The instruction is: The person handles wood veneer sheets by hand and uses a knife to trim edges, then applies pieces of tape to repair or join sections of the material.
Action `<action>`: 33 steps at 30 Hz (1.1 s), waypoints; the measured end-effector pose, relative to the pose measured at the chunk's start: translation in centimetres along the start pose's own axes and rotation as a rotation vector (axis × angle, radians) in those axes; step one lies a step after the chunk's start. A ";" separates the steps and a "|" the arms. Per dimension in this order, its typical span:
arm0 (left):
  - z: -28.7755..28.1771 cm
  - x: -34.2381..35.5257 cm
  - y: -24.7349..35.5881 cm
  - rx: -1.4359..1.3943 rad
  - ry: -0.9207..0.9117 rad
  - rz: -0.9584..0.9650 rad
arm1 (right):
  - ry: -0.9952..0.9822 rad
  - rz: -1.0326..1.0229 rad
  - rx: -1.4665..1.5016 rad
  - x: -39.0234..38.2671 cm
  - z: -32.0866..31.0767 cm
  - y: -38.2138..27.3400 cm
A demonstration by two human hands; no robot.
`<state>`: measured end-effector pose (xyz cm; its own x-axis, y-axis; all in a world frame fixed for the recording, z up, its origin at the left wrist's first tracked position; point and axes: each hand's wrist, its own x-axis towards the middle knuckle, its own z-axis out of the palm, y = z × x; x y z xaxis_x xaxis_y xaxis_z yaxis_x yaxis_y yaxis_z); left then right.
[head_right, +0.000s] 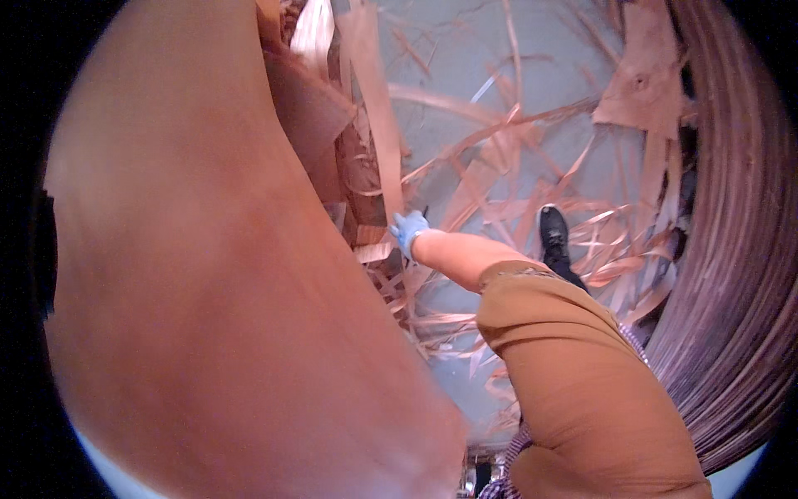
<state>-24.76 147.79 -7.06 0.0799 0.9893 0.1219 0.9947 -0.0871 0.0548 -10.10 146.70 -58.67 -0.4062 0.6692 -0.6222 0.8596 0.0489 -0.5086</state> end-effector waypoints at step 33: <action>-6.3 -6.8 -4.2 0.154 -0.135 0.125 | 0.312 0.266 0.840 -34.9 -30.3 1.8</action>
<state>-29.90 140.67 -1.89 0.2010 0.9795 -0.0161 0.9738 -0.2016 -0.1055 15.07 145.90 -19.82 -0.0224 0.7563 -0.6539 0.3574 -0.6048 -0.7117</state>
